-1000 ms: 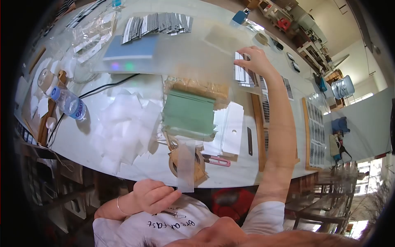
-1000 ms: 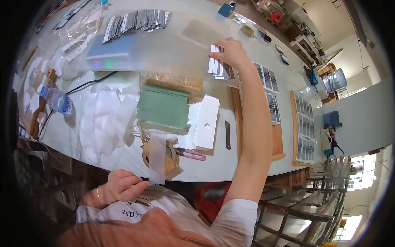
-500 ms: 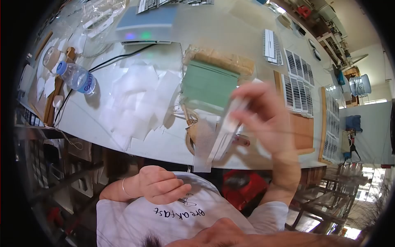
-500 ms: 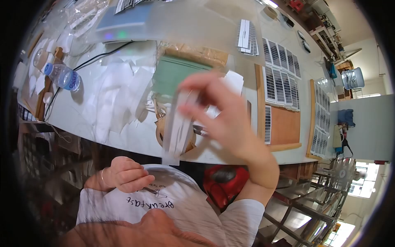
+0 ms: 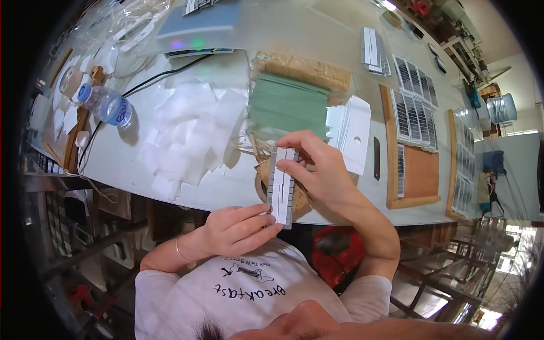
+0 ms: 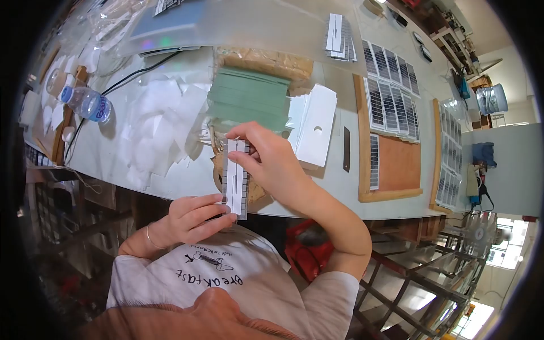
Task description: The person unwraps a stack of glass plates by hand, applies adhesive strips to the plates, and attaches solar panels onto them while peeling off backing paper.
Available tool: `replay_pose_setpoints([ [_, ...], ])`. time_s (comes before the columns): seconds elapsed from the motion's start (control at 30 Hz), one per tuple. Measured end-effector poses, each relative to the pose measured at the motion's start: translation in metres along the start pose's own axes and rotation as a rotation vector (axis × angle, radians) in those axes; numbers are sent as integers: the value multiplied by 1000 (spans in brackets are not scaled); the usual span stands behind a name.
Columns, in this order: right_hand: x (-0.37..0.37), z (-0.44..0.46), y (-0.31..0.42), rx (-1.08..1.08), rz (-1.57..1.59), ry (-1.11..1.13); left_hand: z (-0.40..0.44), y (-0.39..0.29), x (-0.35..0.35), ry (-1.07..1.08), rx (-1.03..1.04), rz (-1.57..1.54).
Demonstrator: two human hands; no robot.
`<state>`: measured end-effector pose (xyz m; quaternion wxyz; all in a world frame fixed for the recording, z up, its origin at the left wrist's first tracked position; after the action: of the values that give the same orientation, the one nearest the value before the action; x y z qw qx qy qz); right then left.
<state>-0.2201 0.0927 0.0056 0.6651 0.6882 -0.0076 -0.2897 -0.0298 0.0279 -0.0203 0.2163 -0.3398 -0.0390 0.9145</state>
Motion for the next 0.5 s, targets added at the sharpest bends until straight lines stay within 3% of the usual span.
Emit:
replay_pose_setpoints([
  [0.1,-3,-1,8,-91,-151,-6,0,3,1,43,-9,-43],
  [0.2,-9,-4,9,-338,-563,-145,-4,3,4,57,-11,-74],
  [0.3,-8,-8,-9,-218,-454,-109,-2,5,5,47,-9,-84],
  [0.5,-5,-9,-13,-200,-333,-145,-5,5,6,51,1,-69],
])
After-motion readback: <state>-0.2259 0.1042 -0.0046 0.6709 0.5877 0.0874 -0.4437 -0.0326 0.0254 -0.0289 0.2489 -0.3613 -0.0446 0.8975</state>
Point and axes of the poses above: each hand's wrist, its own z-axis towards the middle knuckle, its own x-axis out of the palm, y = z × x, the point moved 4 cm from there along z, towards the middle knuckle, and after that the axes turned 3 degrees about -x, right-handed, at the moved point
